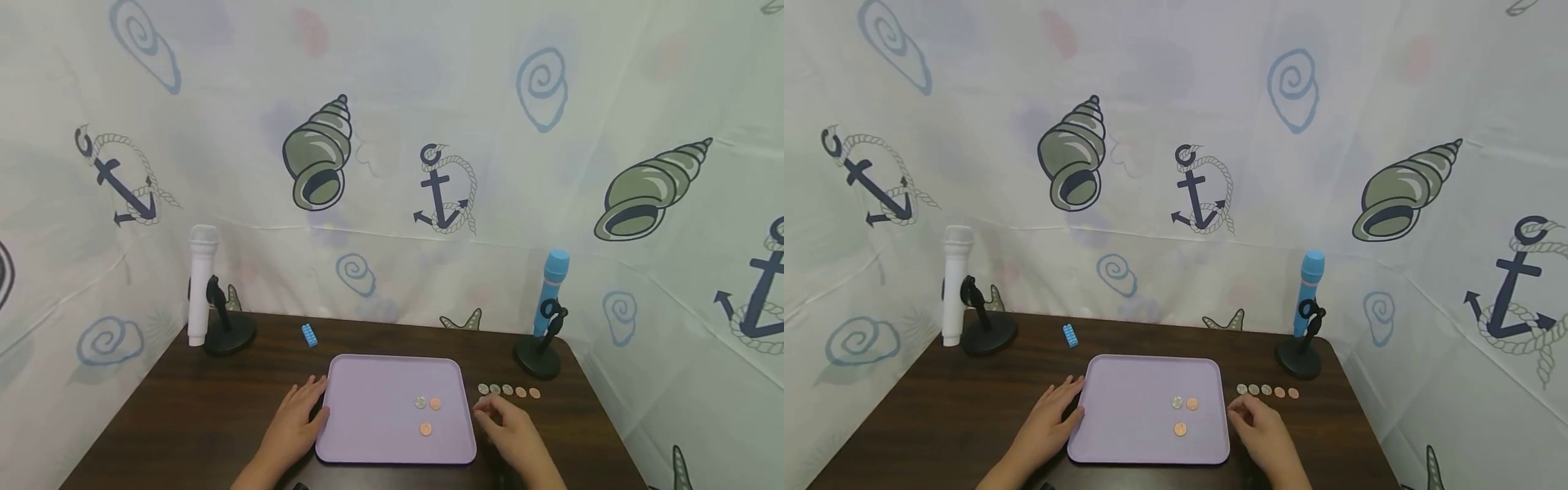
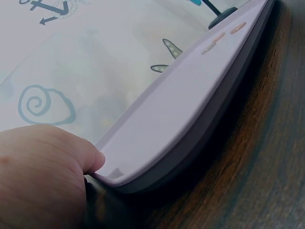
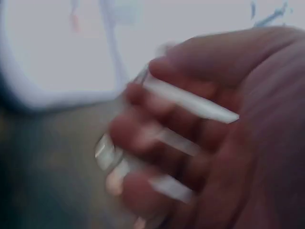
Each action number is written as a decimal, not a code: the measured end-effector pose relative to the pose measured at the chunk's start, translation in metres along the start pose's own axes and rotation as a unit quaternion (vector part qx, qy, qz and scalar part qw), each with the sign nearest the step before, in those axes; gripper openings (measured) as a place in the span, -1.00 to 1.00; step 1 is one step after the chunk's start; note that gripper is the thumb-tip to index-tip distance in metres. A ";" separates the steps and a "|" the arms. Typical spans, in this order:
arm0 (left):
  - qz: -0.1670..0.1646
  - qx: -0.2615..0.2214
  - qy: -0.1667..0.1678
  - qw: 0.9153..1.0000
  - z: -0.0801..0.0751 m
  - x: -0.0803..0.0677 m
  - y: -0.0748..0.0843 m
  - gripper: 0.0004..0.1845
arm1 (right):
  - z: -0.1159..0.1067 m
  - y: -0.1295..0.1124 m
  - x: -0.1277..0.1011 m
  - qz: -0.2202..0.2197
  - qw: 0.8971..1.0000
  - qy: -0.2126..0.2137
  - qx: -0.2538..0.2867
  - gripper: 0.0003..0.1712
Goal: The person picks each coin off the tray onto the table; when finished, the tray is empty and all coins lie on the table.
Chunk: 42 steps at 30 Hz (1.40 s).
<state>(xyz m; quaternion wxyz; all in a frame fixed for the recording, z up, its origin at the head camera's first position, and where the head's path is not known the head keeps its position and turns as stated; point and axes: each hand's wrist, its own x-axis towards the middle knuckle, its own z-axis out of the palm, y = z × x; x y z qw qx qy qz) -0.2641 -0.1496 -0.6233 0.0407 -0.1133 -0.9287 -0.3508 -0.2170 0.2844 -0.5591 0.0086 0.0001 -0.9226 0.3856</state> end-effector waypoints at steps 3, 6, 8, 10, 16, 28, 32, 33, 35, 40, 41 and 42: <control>0.002 0.002 0.000 1.000 0.000 0.000 0.000 -0.39 | -0.003 -0.021 -0.006 -0.037 0.994 -0.102 -0.024 -0.84; 0.003 -0.001 0.004 1.000 0.001 0.000 -0.001 -0.39 | -0.001 -0.036 -0.008 -0.054 0.983 -0.172 -0.029 -0.81; 0.001 -0.004 0.003 1.000 0.001 0.000 -0.001 -0.39 | 0.004 -0.040 -0.007 -0.058 0.983 -0.171 -0.030 -0.84; -0.003 -0.006 0.001 1.000 0.001 -0.001 -0.001 -0.38 | 0.013 -0.041 -0.003 -0.065 0.987 -0.145 -0.036 -0.85; -0.012 -0.004 -0.005 1.000 0.001 -0.002 -0.004 -0.38 | 0.048 -0.030 0.011 -0.077 0.988 -0.129 0.021 -0.74; -0.015 -0.005 -0.010 1.000 0.002 0.000 -0.007 -0.37 | 0.059 -0.026 0.029 -0.091 0.967 -0.217 0.094 -0.72; -0.018 -0.005 -0.013 1.000 0.001 0.001 -0.006 -0.37 | 0.061 -0.026 0.028 -0.107 0.972 -0.196 0.078 -0.75; -0.018 -0.005 -0.013 1.000 0.001 0.001 -0.005 -0.37 | 0.062 -0.026 0.027 -0.108 0.973 -0.191 0.073 -0.74; -0.018 -0.004 -0.012 1.000 0.001 0.002 -0.005 -0.37 | 0.062 -0.026 0.026 -0.108 0.975 -0.183 0.066 -0.73; -0.017 -0.003 -0.012 1.000 0.002 0.002 -0.005 -0.37 | 0.062 -0.025 0.022 -0.091 0.979 -0.168 0.067 -0.79; -0.017 -0.005 -0.012 1.000 0.002 0.001 -0.005 -0.37 | 0.062 -0.025 0.022 -0.089 0.980 -0.162 0.069 -0.79; -0.016 -0.006 -0.012 1.000 0.002 0.001 -0.004 -0.37 | 0.063 -0.024 0.021 -0.087 0.982 -0.155 0.070 -0.79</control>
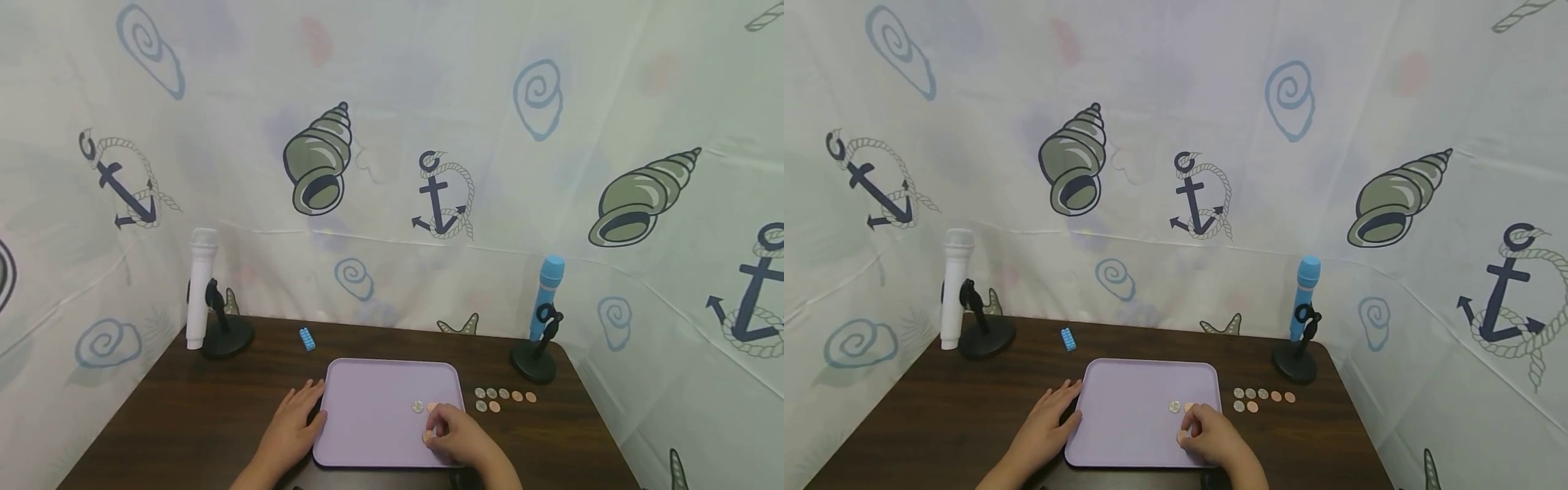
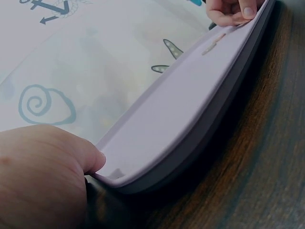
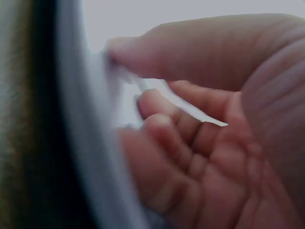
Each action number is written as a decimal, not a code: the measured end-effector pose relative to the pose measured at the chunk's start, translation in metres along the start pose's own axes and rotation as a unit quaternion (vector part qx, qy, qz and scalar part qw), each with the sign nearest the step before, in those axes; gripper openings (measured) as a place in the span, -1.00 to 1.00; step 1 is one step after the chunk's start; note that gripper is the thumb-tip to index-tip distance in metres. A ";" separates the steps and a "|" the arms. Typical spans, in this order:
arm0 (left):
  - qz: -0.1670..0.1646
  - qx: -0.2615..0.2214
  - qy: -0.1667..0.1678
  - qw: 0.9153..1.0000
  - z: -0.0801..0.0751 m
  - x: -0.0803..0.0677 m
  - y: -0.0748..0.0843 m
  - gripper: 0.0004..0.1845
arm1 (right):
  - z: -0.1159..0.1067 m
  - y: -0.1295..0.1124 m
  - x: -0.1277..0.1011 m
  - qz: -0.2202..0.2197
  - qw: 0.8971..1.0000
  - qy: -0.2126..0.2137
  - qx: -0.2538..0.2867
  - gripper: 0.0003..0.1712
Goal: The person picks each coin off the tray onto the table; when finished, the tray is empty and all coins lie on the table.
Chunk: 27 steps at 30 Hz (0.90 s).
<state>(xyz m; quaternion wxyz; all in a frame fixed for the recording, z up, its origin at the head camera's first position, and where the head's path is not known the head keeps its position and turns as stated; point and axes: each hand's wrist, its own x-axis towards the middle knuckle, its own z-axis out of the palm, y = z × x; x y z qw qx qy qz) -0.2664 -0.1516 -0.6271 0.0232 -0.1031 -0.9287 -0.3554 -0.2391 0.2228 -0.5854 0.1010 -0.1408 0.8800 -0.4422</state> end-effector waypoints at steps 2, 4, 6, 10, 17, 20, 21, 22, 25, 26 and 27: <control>0.002 0.000 0.002 1.000 -0.001 0.000 0.000 -0.37 | 0.002 0.002 0.000 0.000 1.000 0.018 -0.003 -0.77; 0.006 0.001 0.005 1.000 -0.001 0.000 0.000 -0.37 | 0.003 0.005 0.001 -0.001 0.999 0.037 -0.009 -0.75; 0.011 0.002 0.010 1.000 -0.002 0.000 0.000 -0.38 | 0.004 0.007 0.002 -0.001 0.998 0.054 -0.014 -0.75; 0.012 -0.002 0.015 1.000 0.000 -0.001 0.000 -0.38 | 0.003 0.011 0.004 0.007 0.997 0.069 0.027 -0.78; 0.006 -0.005 0.007 1.000 0.006 -0.002 -0.004 -0.38 | -0.002 0.024 -0.012 0.062 0.967 0.104 0.225 -0.73; 0.012 -0.008 0.008 1.000 0.007 -0.002 -0.004 -0.39 | -0.007 0.033 -0.022 0.068 0.935 0.155 0.312 -0.75; 0.013 -0.008 0.008 1.000 0.007 -0.002 -0.005 -0.39 | -0.009 0.036 -0.025 0.060 0.926 0.176 0.330 -0.77; 0.015 -0.007 0.009 1.000 0.007 -0.001 -0.005 -0.39 | -0.012 0.038 -0.026 0.051 0.918 0.199 0.339 -0.79; 0.014 -0.006 0.009 1.000 0.005 -0.001 -0.005 -0.40 | -0.023 0.046 -0.030 0.026 0.899 0.270 0.344 -0.82; 0.014 -0.005 0.010 1.000 0.005 -0.001 -0.004 -0.40 | -0.028 0.048 -0.031 0.018 0.893 0.294 0.340 -0.82; 0.014 -0.004 0.011 1.000 0.004 0.000 -0.004 -0.40 | -0.033 0.051 -0.033 0.014 0.887 0.317 0.334 -0.81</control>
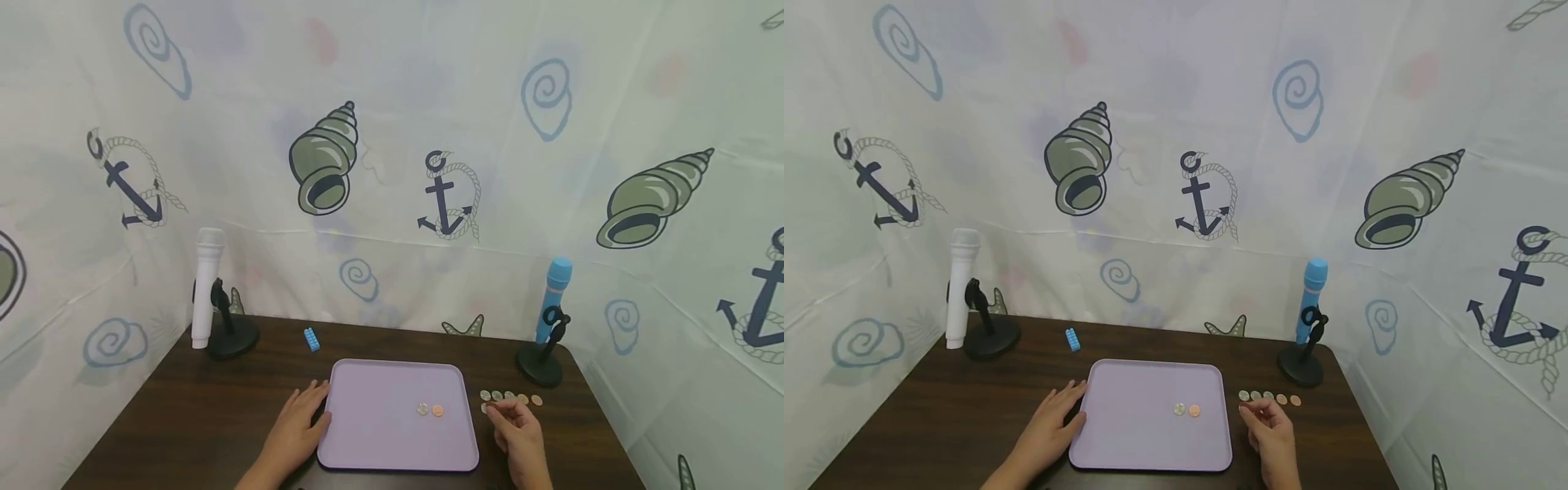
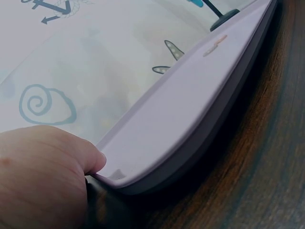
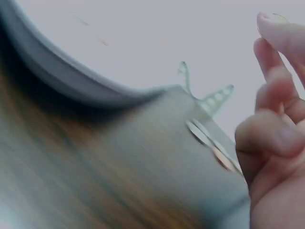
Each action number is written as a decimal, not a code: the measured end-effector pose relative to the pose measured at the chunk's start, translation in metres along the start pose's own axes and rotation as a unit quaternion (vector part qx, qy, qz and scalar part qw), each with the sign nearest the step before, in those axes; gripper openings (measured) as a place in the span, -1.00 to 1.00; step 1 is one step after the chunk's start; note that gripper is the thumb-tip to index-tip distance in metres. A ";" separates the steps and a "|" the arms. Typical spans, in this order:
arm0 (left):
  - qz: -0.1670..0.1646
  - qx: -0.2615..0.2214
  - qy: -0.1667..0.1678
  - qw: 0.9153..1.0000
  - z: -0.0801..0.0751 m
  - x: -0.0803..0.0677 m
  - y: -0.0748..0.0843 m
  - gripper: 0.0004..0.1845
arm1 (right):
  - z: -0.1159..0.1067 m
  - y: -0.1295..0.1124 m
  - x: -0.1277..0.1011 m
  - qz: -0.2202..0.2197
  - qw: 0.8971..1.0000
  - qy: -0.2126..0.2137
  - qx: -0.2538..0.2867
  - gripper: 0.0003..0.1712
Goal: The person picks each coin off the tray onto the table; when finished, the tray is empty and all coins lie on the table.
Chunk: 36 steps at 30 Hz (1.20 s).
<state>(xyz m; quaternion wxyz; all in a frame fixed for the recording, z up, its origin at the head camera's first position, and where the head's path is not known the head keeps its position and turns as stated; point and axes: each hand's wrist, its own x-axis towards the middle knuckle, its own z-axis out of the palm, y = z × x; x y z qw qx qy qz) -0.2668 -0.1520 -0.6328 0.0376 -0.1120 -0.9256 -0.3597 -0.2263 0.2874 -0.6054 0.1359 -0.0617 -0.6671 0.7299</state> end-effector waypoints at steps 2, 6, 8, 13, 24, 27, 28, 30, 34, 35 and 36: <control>0.000 0.001 0.000 1.000 -0.001 -0.001 0.000 -0.40 | -0.010 -0.002 0.004 -0.014 0.999 0.046 -0.014 -0.78; 0.001 -0.004 -0.001 1.000 -0.003 -0.001 0.000 -0.39 | -0.031 -0.002 0.010 -0.026 0.989 0.125 -0.074 -0.74; 0.002 -0.007 0.000 1.000 -0.003 0.001 0.001 -0.39 | -0.041 -0.003 0.013 -0.025 0.984 0.155 -0.088 -0.74; 0.000 -0.005 0.003 1.000 -0.002 0.001 0.002 -0.39 | -0.056 -0.002 0.020 -0.012 0.974 0.189 -0.123 -0.68; -0.001 -0.009 -0.006 1.000 0.000 0.001 0.000 -0.40 | -0.069 0.003 0.023 0.043 0.957 0.172 -0.231 -0.63; 0.001 -0.013 -0.008 1.000 0.001 0.000 -0.002 -0.40 | -0.070 0.004 0.022 0.059 0.952 0.157 -0.256 -0.58; 0.000 -0.014 -0.010 1.000 0.001 0.000 -0.002 -0.40 | -0.070 0.004 0.023 0.065 0.950 0.151 -0.264 -0.57; -0.003 -0.015 -0.012 1.000 0.001 0.000 -0.002 -0.39 | -0.071 0.004 0.024 0.071 0.947 0.140 -0.280 -0.57; -0.004 -0.019 -0.013 1.000 -0.001 0.001 0.000 -0.39 | -0.072 0.004 0.027 0.074 0.943 0.126 -0.299 -0.58; -0.003 -0.018 -0.013 1.000 -0.001 0.001 0.001 -0.39 | -0.072 0.004 0.027 0.075 0.942 0.124 -0.302 -0.58; -0.004 -0.018 -0.013 1.000 -0.002 0.001 0.001 -0.39 | -0.071 0.003 0.027 0.075 0.941 0.123 -0.307 -0.57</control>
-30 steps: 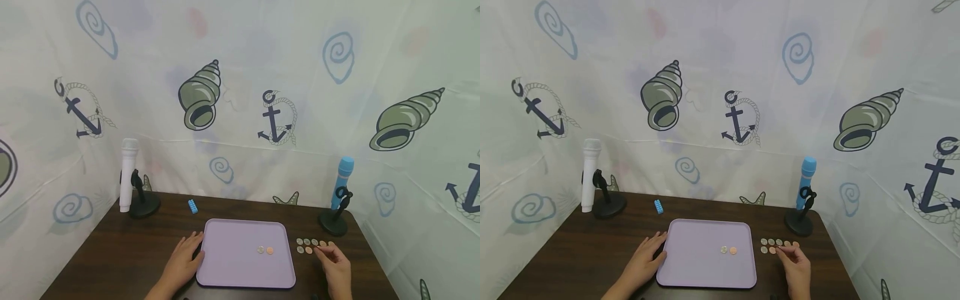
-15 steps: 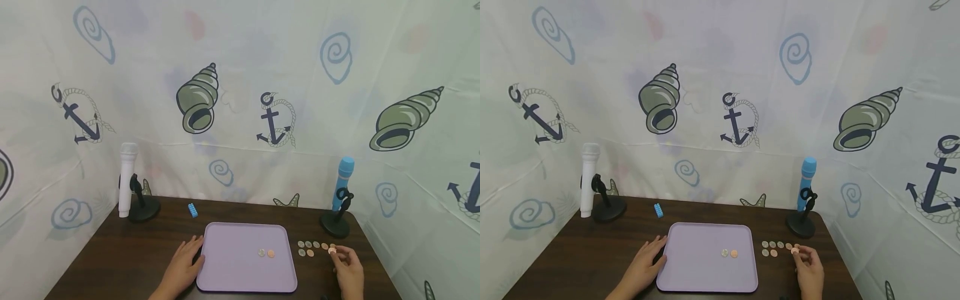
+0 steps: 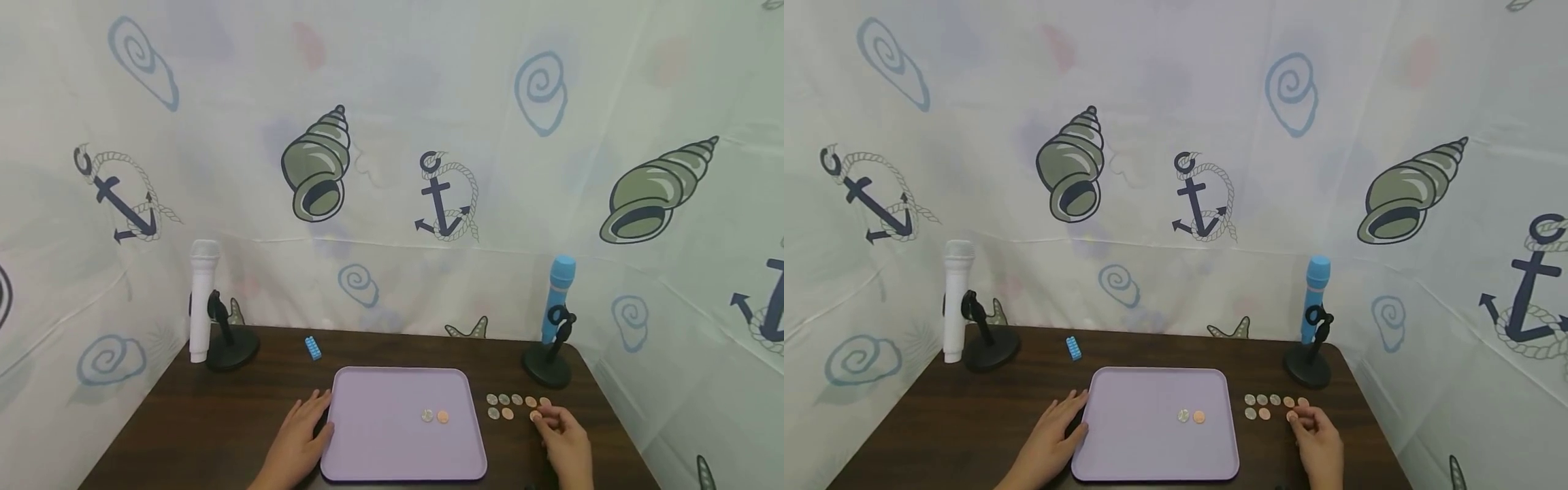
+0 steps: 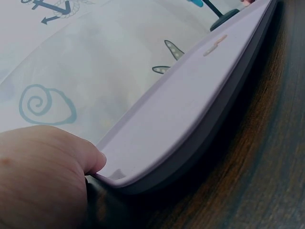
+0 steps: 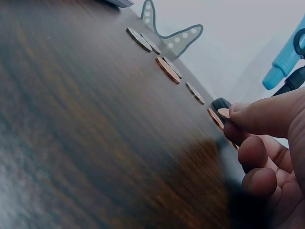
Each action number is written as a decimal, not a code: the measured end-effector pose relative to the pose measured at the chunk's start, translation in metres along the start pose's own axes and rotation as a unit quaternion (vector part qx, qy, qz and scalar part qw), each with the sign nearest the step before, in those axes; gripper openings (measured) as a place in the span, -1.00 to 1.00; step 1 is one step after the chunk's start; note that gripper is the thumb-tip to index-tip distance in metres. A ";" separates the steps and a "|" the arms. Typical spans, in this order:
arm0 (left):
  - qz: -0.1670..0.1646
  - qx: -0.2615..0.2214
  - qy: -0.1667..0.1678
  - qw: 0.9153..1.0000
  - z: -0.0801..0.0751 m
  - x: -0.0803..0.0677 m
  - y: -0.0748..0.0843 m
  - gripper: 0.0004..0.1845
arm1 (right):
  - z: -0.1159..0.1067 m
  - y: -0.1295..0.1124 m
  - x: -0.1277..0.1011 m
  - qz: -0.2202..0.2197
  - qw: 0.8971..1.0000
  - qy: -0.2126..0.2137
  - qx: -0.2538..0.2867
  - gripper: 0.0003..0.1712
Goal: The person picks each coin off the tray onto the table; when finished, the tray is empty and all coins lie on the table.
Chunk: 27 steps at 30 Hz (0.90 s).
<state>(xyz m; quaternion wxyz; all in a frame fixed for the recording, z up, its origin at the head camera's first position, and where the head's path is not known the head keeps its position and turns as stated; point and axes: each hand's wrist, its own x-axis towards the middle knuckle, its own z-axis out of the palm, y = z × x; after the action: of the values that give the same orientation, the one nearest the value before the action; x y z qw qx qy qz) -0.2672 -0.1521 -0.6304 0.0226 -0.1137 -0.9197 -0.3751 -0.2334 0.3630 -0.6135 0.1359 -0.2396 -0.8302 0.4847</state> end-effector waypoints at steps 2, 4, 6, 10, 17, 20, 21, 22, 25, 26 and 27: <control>0.002 -0.003 0.002 1.000 0.000 0.001 0.001 -0.40 | -0.001 -0.001 0.001 0.001 1.000 -0.003 -0.005 -0.55; 0.001 -0.002 0.002 1.000 0.000 0.001 0.002 -0.40 | -0.001 -0.002 0.001 -0.006 1.000 -0.008 -0.020 -0.56; 0.000 -0.003 0.002 1.000 0.000 0.002 0.003 -0.40 | -0.001 -0.002 0.001 -0.023 0.998 -0.010 -0.050 -0.56; -0.001 0.000 0.002 1.000 0.001 0.002 0.003 -0.40 | 0.001 -0.003 0.000 -0.053 0.992 -0.007 -0.111 -0.62; 0.008 0.007 0.009 1.000 0.000 0.000 0.000 -0.40 | 0.003 -0.006 -0.002 -0.069 0.989 -0.006 -0.133 -0.72; 0.018 0.010 0.013 1.000 0.001 0.000 0.000 -0.40 | 0.004 -0.006 -0.003 -0.071 0.987 -0.002 -0.141 -0.80; 0.020 0.010 0.015 1.000 0.001 -0.001 0.000 -0.41 | 0.004 -0.005 -0.003 -0.072 0.987 -0.001 -0.145 -0.81; 0.018 0.007 0.015 1.000 0.001 -0.001 0.000 -0.40 | 0.004 -0.005 -0.003 -0.074 0.986 -0.001 -0.151 -0.82; 0.015 0.001 0.013 1.000 0.000 -0.002 0.000 -0.40 | 0.006 -0.006 -0.002 -0.083 0.983 -0.002 -0.164 -0.82; 0.014 -0.002 0.011 1.000 -0.001 -0.002 0.001 -0.40 | 0.006 -0.006 -0.001 -0.086 0.982 -0.003 -0.167 -0.81; 0.014 -0.003 0.010 1.000 -0.001 -0.002 0.001 -0.40 | 0.006 -0.006 -0.001 -0.089 0.982 -0.004 -0.168 -0.81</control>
<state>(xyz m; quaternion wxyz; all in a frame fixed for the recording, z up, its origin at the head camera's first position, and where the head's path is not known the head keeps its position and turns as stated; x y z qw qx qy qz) -0.2656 -0.1529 -0.6293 0.0368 -0.1226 -0.9165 -0.3789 -0.2375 0.3553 -0.6111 0.1327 -0.1823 -0.9182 0.3257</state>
